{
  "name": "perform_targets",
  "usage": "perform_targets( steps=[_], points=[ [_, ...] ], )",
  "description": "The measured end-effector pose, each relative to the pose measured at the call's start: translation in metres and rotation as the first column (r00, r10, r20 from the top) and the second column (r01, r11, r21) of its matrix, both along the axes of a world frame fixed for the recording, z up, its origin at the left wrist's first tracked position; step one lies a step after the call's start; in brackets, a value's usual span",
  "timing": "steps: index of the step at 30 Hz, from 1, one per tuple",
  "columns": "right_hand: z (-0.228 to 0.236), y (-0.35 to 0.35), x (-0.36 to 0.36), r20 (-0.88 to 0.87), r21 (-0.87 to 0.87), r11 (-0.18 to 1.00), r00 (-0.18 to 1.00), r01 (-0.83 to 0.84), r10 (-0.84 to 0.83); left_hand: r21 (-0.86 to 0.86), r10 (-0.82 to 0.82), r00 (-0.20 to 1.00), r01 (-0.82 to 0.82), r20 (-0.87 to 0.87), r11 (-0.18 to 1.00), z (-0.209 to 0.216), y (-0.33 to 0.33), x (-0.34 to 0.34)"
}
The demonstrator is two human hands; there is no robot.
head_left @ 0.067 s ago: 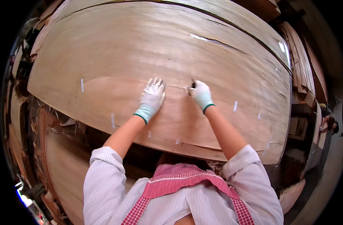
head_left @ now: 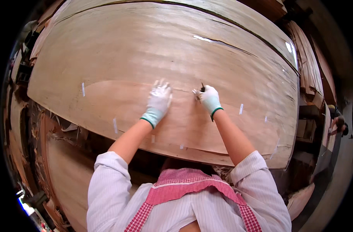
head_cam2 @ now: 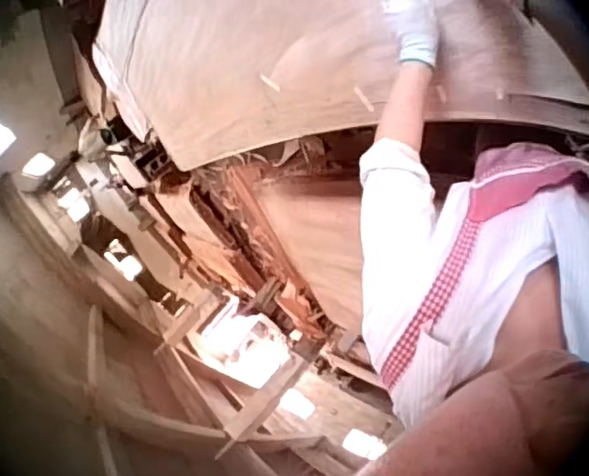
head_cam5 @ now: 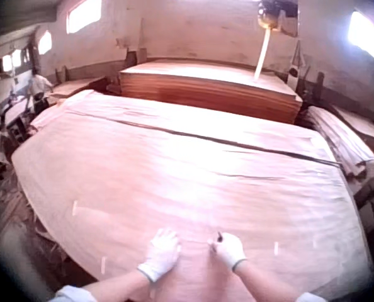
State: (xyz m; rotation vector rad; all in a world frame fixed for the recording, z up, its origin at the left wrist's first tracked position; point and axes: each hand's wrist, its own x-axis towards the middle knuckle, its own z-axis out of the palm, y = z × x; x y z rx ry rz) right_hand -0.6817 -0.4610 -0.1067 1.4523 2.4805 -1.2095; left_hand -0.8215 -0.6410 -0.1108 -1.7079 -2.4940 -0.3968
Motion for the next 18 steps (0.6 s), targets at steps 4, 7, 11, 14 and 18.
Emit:
perform_targets(
  steps=[4, 7, 11, 14, 18],
  points=[
    [0.004, -0.005, 0.017, 0.207, 0.181, 0.982, 0.974, 0.056, -0.093, 0.199, -0.321, 0.935, 0.289, 0.149, 0.936, -0.006, 0.046, 0.06],
    [0.008, -0.016, 0.031, 0.164, 0.138, 0.981, 0.973, 0.139, -0.161, 0.155, -0.328, 0.938, 0.309, 0.114, 0.938, -0.012, 0.052, 0.067],
    [0.031, 0.001, 0.044, 0.278, 0.228, 0.955, 0.952, -0.191, 0.124, 0.047, -0.338, 0.941, 0.337, 0.0, 0.94, -0.008, 0.052, 0.071],
    [0.035, 0.047, 0.086, 0.28, 0.228, 0.973, 0.96, -0.045, -0.021, -0.015, -0.286, 0.958, 0.286, -0.029, 0.958, -0.002, 0.061, 0.078],
    [0.038, 0.059, 0.124, 0.309, -0.003, 0.958, 0.912, 0.286, -0.271, 0.188, -0.414, 0.907, 0.395, 0.08, 0.899, 0.007, 0.101, 0.116]
  ],
)
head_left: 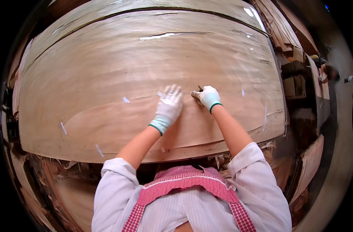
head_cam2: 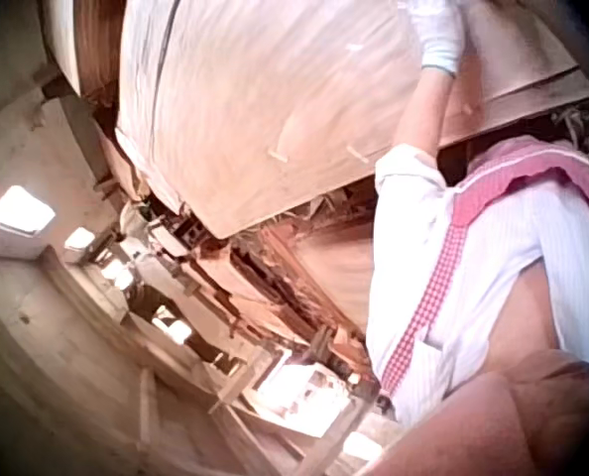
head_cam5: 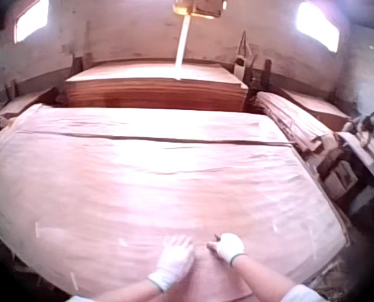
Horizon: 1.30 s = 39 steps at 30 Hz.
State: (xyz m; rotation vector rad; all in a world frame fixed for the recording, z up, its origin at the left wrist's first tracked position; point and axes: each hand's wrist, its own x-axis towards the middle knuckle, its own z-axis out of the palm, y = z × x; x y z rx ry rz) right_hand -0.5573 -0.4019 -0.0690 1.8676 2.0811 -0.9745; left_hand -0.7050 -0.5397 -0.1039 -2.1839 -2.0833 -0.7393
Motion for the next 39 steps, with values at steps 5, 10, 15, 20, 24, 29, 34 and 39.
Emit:
perform_targets(
  steps=[5, 10, 15, 20, 24, 29, 34, 39],
  points=[
    [-0.003, -0.031, 0.118, -0.055, 0.147, 0.987, 0.997, 0.065, -0.057, -0.071, -0.027, 0.994, 0.035, 0.107, 0.997, -0.005, 0.03, 0.042],
    [-0.044, -0.104, 0.347, -0.371, 0.012, 0.759, 0.708, 0.651, -0.601, 0.078, 0.166, 0.837, -0.241, 0.521, 0.967, 0.014, 0.018, 0.025],
    [-0.022, -0.119, 0.467, -0.174, 0.335, 0.77, 0.839, 0.543, -0.516, -0.065, 0.256, 0.768, -0.27, 0.587, 0.961, 0.018, -0.07, 0.041],
    [0.014, -0.07, 0.473, 0.039, 0.401, 0.913, 0.997, -0.075, 0.065, -0.251, 0.209, 0.921, -0.128, 0.328, 0.96, 0.025, -0.135, 0.159],
    [0.02, -0.044, 0.474, 0.118, 0.253, 0.851, 0.888, -0.46, 0.445, -0.339, 0.041, 0.978, 0.032, 0.206, 0.94, 0.042, -0.127, 0.257],
    [0.0, -0.03, 0.492, 0.091, 0.352, 0.756, 0.824, -0.552, 0.559, -0.199, 0.134, 0.98, -0.103, 0.146, 0.975, -0.013, -0.126, 0.272],
    [0.014, -0.034, 0.488, 0.107, 0.341, 0.715, 0.781, -0.61, 0.615, -0.082, 0.126, 0.987, -0.118, 0.104, 0.99, -0.015, -0.134, 0.275],
    [0.019, -0.037, 0.49, 0.267, 0.51, 0.582, 0.76, -0.634, 0.593, 0.086, 0.235, 0.968, -0.243, 0.094, 0.966, 0.025, -0.121, 0.283]
  ],
)
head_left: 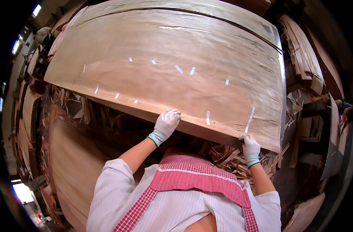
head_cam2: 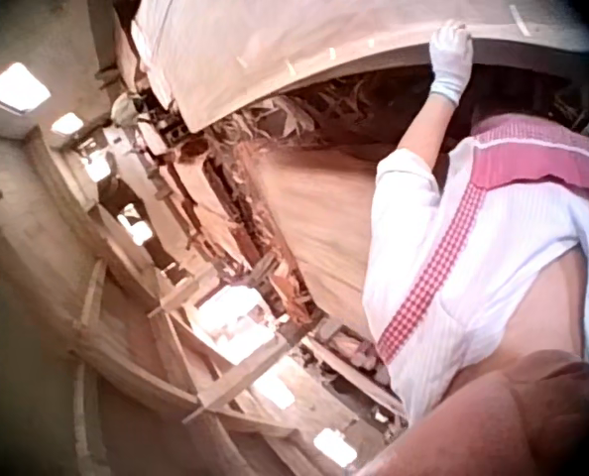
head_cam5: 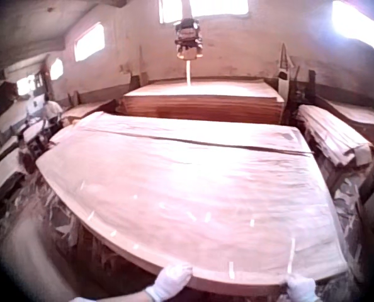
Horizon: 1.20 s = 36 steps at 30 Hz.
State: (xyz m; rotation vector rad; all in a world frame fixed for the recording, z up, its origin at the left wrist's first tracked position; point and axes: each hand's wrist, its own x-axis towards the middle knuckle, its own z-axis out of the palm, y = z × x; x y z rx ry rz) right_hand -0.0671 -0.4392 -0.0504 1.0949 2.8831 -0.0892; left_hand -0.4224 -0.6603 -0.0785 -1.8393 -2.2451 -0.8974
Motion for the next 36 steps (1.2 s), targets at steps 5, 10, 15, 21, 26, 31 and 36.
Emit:
perform_targets(
  steps=[5, 10, 15, 21, 26, 31, 36],
  points=[
    [0.096, 0.037, -0.056, -0.132, 0.201, 0.968, 0.984, 0.148, -0.123, 0.198, 0.024, 0.999, -0.032, 0.04, 0.98, 0.072, 0.002, 0.023],
    [0.154, 0.071, -0.095, -0.317, 0.297, 0.938, 0.945, 0.179, -0.08, -0.107, 0.104, 0.993, -0.099, 0.05, 0.989, 0.027, -0.012, 0.012],
    [0.194, 0.093, -0.118, -0.52, 0.445, 0.876, 0.85, 0.185, 0.085, -0.261, 0.15, 0.94, -0.235, -0.306, 0.936, -0.004, 0.003, -0.057],
    [0.229, 0.105, -0.138, -0.584, 0.491, 0.853, 0.793, 0.175, 0.174, -0.41, -0.15, 0.897, -0.037, -0.415, 0.911, -0.024, 0.023, -0.11],
    [0.221, 0.11, -0.134, -0.611, 0.48, 0.854, 0.775, 0.201, 0.161, -0.4, -0.225, 0.899, 0.061, -0.377, 0.915, -0.031, 0.037, -0.13],
    [0.21, 0.104, -0.13, -0.607, 0.49, 0.85, 0.776, 0.195, 0.172, -0.423, -0.16, 0.951, 0.035, -0.266, 0.906, -0.032, 0.015, -0.109],
    [0.183, 0.089, -0.107, -0.644, 0.354, 0.896, 0.765, 0.27, 0.024, -0.481, -0.006, 0.961, 0.143, 0.275, 0.865, -0.036, -0.077, -0.01]
  ],
)
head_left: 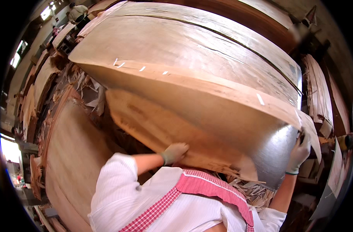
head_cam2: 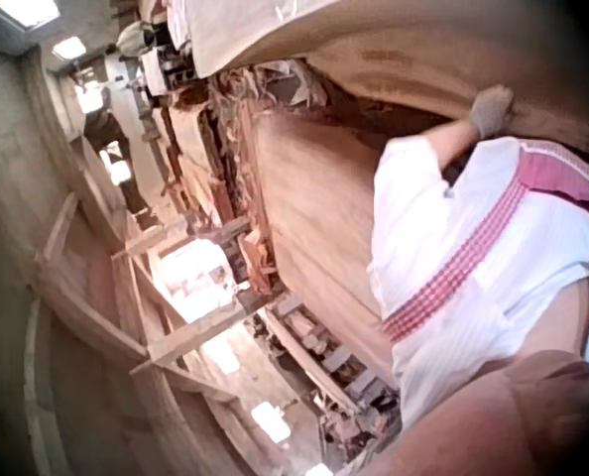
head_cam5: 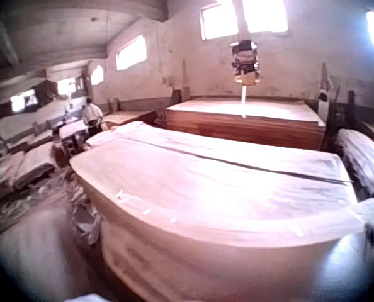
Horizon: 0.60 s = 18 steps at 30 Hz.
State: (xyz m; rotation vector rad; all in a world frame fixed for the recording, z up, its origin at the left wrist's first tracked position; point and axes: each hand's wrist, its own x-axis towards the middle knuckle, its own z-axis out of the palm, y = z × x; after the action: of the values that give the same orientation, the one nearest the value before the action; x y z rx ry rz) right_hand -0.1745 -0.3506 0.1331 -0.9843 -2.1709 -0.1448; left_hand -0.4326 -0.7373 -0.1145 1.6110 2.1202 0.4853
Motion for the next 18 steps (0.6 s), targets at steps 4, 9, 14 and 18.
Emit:
perform_targets(
  steps=[4, 9, 14, 18],
  points=[
    [-0.023, -0.038, 0.015, 0.038, -0.144, 0.986, 0.996, 0.084, -0.08, -0.368, 0.236, 0.963, -0.173, 0.133, 0.914, -0.063, -0.092, 0.016],
    [-0.054, -0.074, 0.03, 0.118, -0.152, 0.988, 0.993, 0.003, 0.016, -0.491, 0.102, 0.939, 0.078, 0.329, 0.868, -0.017, -0.072, -0.022],
    [-0.102, -0.085, 0.069, 0.21, -0.366, 0.921, 0.976, 0.135, -0.059, -0.216, -0.087, 0.646, 0.375, 0.758, 0.901, 0.185, 0.09, -0.018],
    [-0.143, -0.095, 0.082, 0.22, -0.466, 0.872, 0.974, 0.149, -0.049, 0.181, -0.151, 0.843, 0.065, 0.516, 0.981, 0.245, 0.173, 0.003]
  ],
)
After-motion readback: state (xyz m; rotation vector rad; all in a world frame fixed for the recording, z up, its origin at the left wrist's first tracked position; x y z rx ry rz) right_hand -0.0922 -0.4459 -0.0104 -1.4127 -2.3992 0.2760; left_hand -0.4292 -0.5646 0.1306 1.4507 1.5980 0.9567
